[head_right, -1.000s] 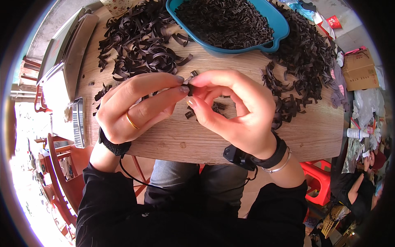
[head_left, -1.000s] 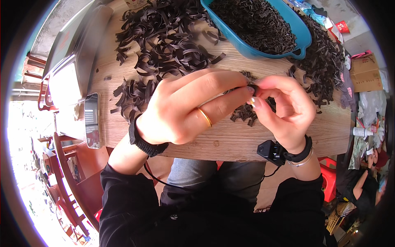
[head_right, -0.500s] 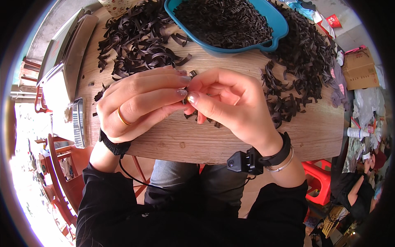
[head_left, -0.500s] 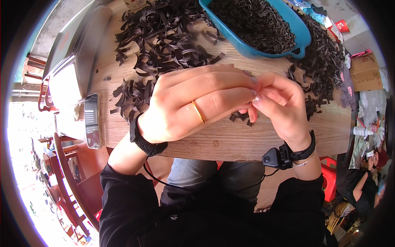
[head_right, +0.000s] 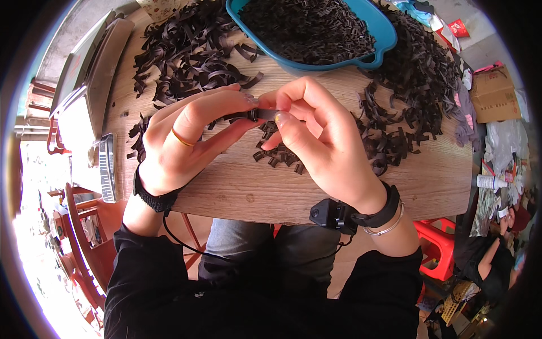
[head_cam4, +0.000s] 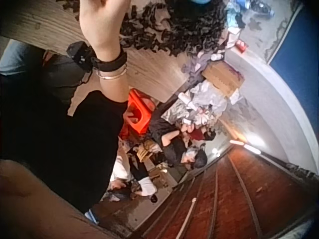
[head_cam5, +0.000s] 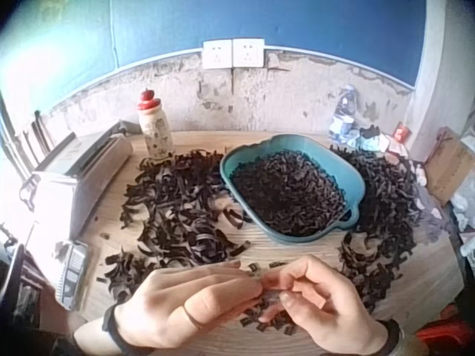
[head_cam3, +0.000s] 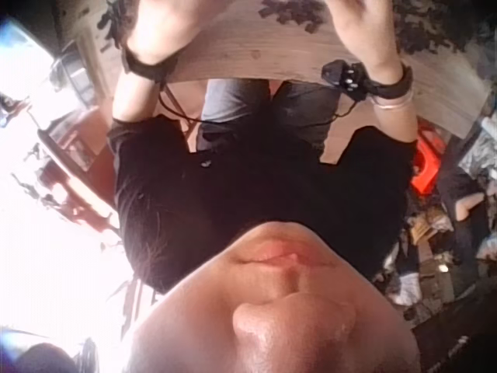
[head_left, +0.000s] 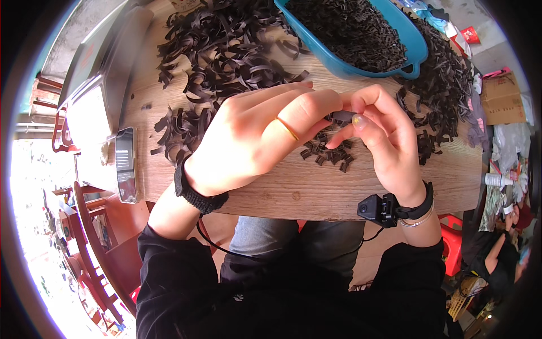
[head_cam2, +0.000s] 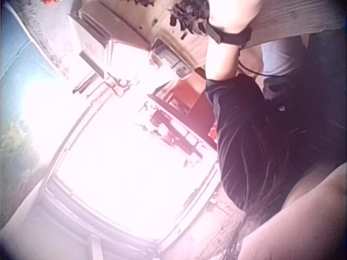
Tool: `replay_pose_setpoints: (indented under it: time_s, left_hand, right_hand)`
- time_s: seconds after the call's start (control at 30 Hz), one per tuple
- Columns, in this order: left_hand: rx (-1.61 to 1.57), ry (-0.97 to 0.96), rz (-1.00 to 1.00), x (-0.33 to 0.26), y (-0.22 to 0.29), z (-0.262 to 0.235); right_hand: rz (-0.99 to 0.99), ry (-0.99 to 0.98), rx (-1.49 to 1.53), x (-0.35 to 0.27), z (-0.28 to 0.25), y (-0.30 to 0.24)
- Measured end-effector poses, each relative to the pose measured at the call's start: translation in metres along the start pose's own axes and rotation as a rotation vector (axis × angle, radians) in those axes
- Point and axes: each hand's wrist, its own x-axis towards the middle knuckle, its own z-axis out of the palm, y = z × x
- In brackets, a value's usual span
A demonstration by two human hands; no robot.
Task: Assemble small black strap or buckle components for shoes by hand.
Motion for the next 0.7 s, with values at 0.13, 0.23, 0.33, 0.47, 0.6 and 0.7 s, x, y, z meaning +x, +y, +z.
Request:
replay_pose_setpoints:
  time_s: [0.13, 0.23, 0.33, 0.47, 0.6, 0.7]
  left_hand:
    - [0.03, -0.033, -0.049, 0.0, 0.0, -0.002]
    - [0.01, -0.047, -0.123, -0.001, 0.0, -0.003]
    - [-0.014, 0.045, -0.023, 0.002, -0.003, -0.004]
    - [-0.114, 0.084, 0.116, -0.005, -0.012, 0.008]
    - [-0.147, 0.039, 0.104, -0.004, -0.01, 0.005]
    - [-0.132, -0.026, 0.093, -0.002, -0.007, 0.002]
  right_hand:
    - [-0.005, 0.013, -0.015, 0.0, 0.001, 0.0]
    - [-0.017, 0.043, -0.037, 0.002, 0.003, -0.003]
    - [0.19, 0.038, 0.217, 0.008, -0.006, -0.011]
    - [0.268, -0.065, 0.155, 0.005, -0.012, -0.002]
    - [0.3, -0.036, 0.075, 0.004, -0.001, -0.006]
    - [0.229, 0.002, 0.068, 0.001, 0.001, -0.002]
